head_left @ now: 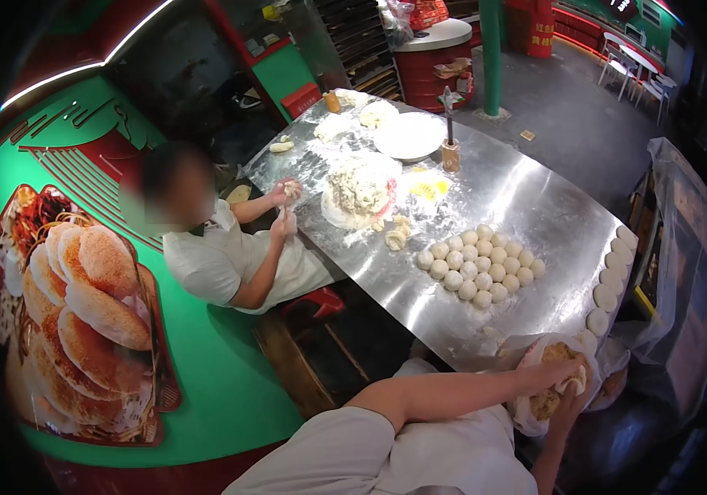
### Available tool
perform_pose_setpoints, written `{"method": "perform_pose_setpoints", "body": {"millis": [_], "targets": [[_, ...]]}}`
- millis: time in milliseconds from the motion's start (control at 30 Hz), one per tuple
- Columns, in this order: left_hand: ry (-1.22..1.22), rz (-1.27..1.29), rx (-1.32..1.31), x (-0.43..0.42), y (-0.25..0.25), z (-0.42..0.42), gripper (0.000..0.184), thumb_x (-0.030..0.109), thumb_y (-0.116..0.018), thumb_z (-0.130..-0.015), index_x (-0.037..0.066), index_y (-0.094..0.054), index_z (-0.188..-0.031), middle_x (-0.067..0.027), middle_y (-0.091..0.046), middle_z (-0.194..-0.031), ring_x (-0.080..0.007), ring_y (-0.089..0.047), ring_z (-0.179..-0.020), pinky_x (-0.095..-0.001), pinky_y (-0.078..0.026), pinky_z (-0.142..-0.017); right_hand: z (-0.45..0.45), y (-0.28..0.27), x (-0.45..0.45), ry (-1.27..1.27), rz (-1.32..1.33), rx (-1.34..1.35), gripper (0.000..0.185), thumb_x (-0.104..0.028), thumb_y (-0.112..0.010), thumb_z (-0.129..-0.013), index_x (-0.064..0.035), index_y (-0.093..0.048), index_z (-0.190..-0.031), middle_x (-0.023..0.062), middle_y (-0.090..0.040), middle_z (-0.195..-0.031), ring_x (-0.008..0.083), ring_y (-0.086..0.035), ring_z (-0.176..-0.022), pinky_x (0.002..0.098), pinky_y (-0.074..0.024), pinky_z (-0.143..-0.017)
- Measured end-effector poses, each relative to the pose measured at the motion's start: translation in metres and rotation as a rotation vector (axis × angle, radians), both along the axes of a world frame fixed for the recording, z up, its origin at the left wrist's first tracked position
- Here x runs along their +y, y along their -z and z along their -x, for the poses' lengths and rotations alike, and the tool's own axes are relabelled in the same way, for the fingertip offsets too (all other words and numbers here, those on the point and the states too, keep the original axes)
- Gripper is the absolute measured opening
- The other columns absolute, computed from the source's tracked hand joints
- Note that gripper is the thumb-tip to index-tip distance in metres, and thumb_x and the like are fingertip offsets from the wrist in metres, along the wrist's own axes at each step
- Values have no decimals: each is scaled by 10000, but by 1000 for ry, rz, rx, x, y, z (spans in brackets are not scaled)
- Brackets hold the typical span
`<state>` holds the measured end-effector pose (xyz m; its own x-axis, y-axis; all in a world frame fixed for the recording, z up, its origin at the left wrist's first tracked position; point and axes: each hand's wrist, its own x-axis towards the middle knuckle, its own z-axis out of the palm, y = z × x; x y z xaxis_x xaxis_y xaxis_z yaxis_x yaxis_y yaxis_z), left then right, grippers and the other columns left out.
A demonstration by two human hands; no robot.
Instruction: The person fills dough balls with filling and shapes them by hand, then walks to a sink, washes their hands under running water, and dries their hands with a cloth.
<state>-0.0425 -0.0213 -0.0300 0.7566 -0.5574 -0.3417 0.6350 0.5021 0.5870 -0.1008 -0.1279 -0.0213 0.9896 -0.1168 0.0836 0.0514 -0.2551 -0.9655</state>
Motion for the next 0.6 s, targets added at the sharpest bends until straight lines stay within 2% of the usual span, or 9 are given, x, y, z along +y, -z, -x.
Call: {"method": "perform_pose_setpoints", "body": {"millis": [67,133,167,200,233,333,433,533,600], "targets": [[394,-323,-300,17,21,-14,323,379,-521,-957,89,-590,-1079,-39,-584,-1037,-154,-557,-926,-340,-466,-803,-7,-9,4,0,-53,-28,418,-206,-445,-999,14,-434,-1354,167,-495,-1314,286,-489,-1215,379,-370,-1051],[331,-417,-653,27,20,-12,282,286,-525,-945,61,-615,-1090,-41,-612,-926,-122,-570,-853,-315,-480,-741,-10,-44,21,6,64,-22,435,-171,-508,-931,10,-462,-1324,152,-519,-1276,262,-499,-1195,376,-385,-1038],[276,-475,-820,31,20,-13,267,239,-527,-939,48,-627,-1096,-42,-626,-871,-106,-576,-817,-302,-486,-710,-9,-24,14,49,184,-82,412,-132,-526,-910,4,-481,-1296,153,-537,-1254,270,-516,-1169,374,-387,-1032],[261,-493,-588,28,17,-10,261,237,-536,-930,29,-658,-1030,-65,-636,-805,-98,-589,-791,-290,-490,-707,-8,-5,6,101,305,-139,392,-94,-544,-888,-3,-499,-1267,153,-555,-1231,279,-533,-1144,373,-390,-1025],[410,-776,-662,35,-26,-15,315,205,-466,-918,70,-658,-1128,-131,-692,-975,-229,-653,-928,-359,-490,-830,-9,-5,12,166,205,-182,316,-104,-584,-894,2,-538,-1189,162,-572,-1207,321,-539,-1143,385,-400,-1005],[264,-754,-495,33,-34,-10,266,168,-513,-895,33,-674,-1058,-74,-643,-759,-156,-593,-670,-321,-464,-634,-12,-15,19,192,224,-191,263,-54,-577,-896,-19,-531,-1153,161,-588,-1152,342,-550,-1092,406,-416,-961],[219,-748,-456,33,-25,-11,206,116,-535,-898,18,-700,-971,-12,-623,-733,-91,-544,-661,-279,-437,-586,-15,-36,22,191,354,-294,231,-54,-586,-892,-27,-544,-1118,154,-601,-1108,341,-559,-1067,428,-420,-941],[278,-775,-495,33,-22,-9,186,90,-539,-895,26,-707,-943,-9,-619,-727,-90,-542,-656,-277,-438,-588,-10,-29,15,151,413,-305,219,-31,-604,-864,-16,-569,-1080,161,-610,-1134,345,-557,-1099,413,-420,-969],[311,-747,-498,33,-15,-13,173,84,-544,-905,8,-690,-959,-31,-643,-807,-112,-578,-708,-282,-449,-581,-8,-19,7,136,455,-317,209,-45,-608,-867,-24,-577,-1072,161,-610,-1134,345,-554,-1108,418,-420,-972]]}}
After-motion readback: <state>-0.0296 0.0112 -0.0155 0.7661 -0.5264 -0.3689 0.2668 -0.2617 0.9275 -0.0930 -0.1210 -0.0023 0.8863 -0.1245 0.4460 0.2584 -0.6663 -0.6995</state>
